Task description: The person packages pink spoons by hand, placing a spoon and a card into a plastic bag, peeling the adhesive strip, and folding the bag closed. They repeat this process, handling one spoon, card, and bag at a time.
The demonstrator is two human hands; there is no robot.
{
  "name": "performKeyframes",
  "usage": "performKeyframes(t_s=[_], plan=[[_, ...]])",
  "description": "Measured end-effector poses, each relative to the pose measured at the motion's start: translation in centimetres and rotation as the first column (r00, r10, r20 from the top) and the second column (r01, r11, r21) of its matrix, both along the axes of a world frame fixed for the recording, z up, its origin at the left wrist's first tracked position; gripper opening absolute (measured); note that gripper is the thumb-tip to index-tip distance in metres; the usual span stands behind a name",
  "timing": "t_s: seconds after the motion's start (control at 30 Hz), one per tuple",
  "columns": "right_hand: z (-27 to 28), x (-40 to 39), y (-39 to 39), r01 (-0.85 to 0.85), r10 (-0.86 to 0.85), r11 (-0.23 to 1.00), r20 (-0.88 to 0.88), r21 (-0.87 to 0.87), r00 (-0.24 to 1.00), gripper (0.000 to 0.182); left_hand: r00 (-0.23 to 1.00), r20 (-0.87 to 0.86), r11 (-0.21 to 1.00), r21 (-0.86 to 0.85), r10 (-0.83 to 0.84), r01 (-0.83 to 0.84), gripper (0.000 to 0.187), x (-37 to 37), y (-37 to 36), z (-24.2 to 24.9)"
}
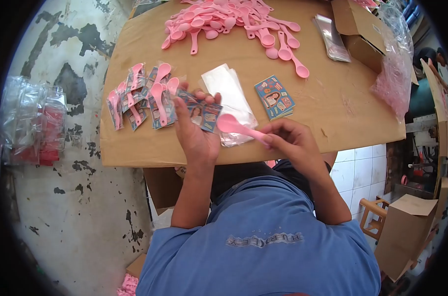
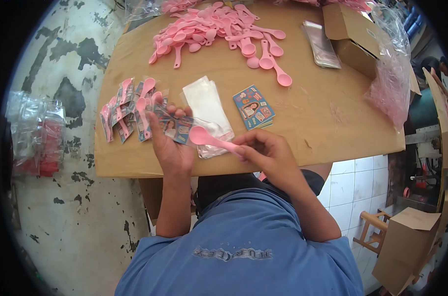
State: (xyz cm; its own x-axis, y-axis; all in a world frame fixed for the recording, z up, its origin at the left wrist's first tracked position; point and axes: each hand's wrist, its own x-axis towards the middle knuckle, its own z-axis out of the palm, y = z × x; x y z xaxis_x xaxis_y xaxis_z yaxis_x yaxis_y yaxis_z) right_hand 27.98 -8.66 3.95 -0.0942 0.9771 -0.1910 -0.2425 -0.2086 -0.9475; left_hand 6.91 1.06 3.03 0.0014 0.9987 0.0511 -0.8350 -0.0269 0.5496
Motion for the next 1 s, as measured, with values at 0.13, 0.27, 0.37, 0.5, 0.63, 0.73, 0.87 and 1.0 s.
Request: performKeyframes(t_s=[0.13,0.27,0.37,0.5,0.63,0.73,0.87,1.0], plan=[[-0.3,-2.6,0.6,0.024,-0.014,0.997,-0.125,0.078,0.992,0.027,0.993,0.033,0.992,-0.036,-0.116,0.117,0.051,1.6,-1.3,-0.6],[-0.8,-3.2,1.2,0.061,-0.051,0.989,-0.072,0.138,0.996,0.029,0.976,0.055,0.972,-0.095,-0.211,0.215,0.05,2.0,-2.4,-0.2],[-1.9,-3.9,1.5,0.097,-0.095,0.977,-0.018,0.19,0.995,0.029,0.955,0.117,0.947,-0.142,-0.272,0.287,0.049,2.3,-3.2,-0.4],[-2.1,-5.0,1.4,0.169,-0.186,0.952,0.047,0.256,0.981,0.035,0.942,0.141,0.933,-0.151,-0.306,0.326,0.045,1.9,-3.2,-0.6],[-1.0,-4.6,1.4,0.1,-0.382,0.781,0.345,0.617,0.857,0.037,0.93,0.165,0.917,-0.18,-0.328,0.356,0.038,1.5,-2.9,-0.4],[0.7,-1.9,1.6,-0.242,-0.321,0.564,0.479,0.79,0.817,0.029,0.919,0.21,0.904,-0.205,-0.334,0.376,0.035,0.9,-2.3,-0.7],[0.3,0.6,1.2,-0.06,-0.425,0.659,0.437,0.75,0.793,0.029,0.891,0.238,0.87,-0.228,-0.385,0.437,0.038,0.0,-1.9,-1.4],[1.3,-0.3,2.3,-0.224,-0.546,0.663,0.666,0.714,0.508,0.039,0.848,0.273,0.826,-0.226,-0.455,0.516,0.049,0.6,-2.5,0.5]])
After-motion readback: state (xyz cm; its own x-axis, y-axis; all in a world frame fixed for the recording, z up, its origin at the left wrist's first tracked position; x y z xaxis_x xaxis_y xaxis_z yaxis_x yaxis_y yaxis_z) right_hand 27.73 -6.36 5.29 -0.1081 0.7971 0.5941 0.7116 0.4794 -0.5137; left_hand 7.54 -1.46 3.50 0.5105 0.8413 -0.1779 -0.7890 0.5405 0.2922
